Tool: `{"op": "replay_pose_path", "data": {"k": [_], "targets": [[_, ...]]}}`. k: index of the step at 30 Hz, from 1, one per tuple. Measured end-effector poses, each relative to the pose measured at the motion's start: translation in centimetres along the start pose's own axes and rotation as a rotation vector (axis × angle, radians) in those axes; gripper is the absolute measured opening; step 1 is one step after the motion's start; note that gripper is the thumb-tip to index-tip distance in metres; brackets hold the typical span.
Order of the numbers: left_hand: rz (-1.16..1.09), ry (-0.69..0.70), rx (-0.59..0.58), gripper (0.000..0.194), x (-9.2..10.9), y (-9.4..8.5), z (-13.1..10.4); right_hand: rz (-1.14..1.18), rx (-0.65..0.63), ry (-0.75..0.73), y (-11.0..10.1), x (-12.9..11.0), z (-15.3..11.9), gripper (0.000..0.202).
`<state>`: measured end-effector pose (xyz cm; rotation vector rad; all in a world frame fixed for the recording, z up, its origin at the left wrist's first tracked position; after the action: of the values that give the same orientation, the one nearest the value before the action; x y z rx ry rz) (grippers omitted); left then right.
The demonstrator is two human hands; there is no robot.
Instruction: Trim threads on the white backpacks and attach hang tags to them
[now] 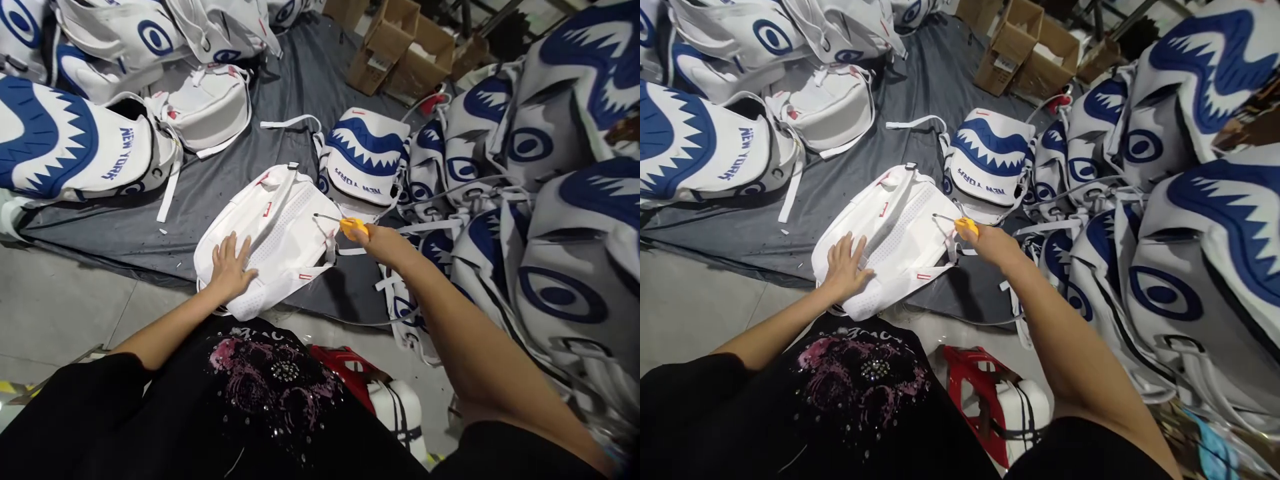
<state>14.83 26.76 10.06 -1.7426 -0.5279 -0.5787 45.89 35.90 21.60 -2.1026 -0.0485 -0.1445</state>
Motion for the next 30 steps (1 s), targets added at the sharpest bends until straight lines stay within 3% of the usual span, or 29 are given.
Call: {"op": "replay_pose_path", "data": {"k": [1, 3, 6, 12, 16, 18, 20, 24, 27, 28, 30], "targets": [[0.121, 0.139, -0.024, 0.087, 2.2, 0.9, -1.2, -0.026, -0.024, 0.021, 0.2, 1.0, -0.5, 0.057], [0.238, 0.346, -0.186, 0.097, 5.3, 4.0, -3.7, -0.012, -0.121, -0.032, 1.4, 1.4, -2.1, 0.054], [0.397, 0.434, -0.351, 0.098, 6.8, 7.5, -5.9, 0.05, -0.186, -0.129, 2.5, 0.3, -4.4, 0.049], [0.618, 0.371, -0.297, 0.083, 7.5, 9.0, -5.9, 0.03, -0.135, -0.073, 3.1, 1.0, -5.2, 0.054], [0.573, 0.338, -0.238, 0.07, 7.7, 9.1, -6.4, 0.002, -0.188, -0.127, 4.8, -0.1, -4.9, 0.054], [0.437, 0.317, -0.22, 0.063, 7.7, 8.7, -6.4, 0.006, -0.208, -0.15, 5.3, -0.3, -4.8, 0.055], [0.111, 0.203, -0.23, 0.053, 6.8, 7.7, -5.4, 0.029, -0.165, -0.143, 4.6, 0.3, -4.4, 0.058], [-0.689, -0.362, -0.238, 0.032, 1.1, 6.9, -1.5, 0.061, 0.005, -0.099, 1.3, 2.5, -3.3, 0.061], [-0.848, -0.582, -0.251, 0.037, -1.4, 7.5, 0.9, 0.04, 0.2, -0.013, -1.6, 3.7, -4.2, 0.065], [-0.884, -0.624, -0.268, 0.038, -1.8, 8.0, 1.4, 0.045, 0.21, -0.025, -1.7, 3.3, -4.7, 0.065], [-0.936, -0.677, -0.302, 0.037, -2.0, 9.0, 2.1, 0.062, 0.095, -0.112, -0.1, 1.8, -5.7, 0.063]]}}
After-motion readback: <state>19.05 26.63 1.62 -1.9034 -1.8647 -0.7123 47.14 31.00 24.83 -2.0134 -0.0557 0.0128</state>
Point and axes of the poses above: each hand's wrist, its own z-axis towards the middle knuckle, its own y-axis out of the palm, x = y × z, the point moved 10 cm from there along z, towards the middle knuckle, and after that the axes turned 4 degrees about -y, right-handed, at the moved point
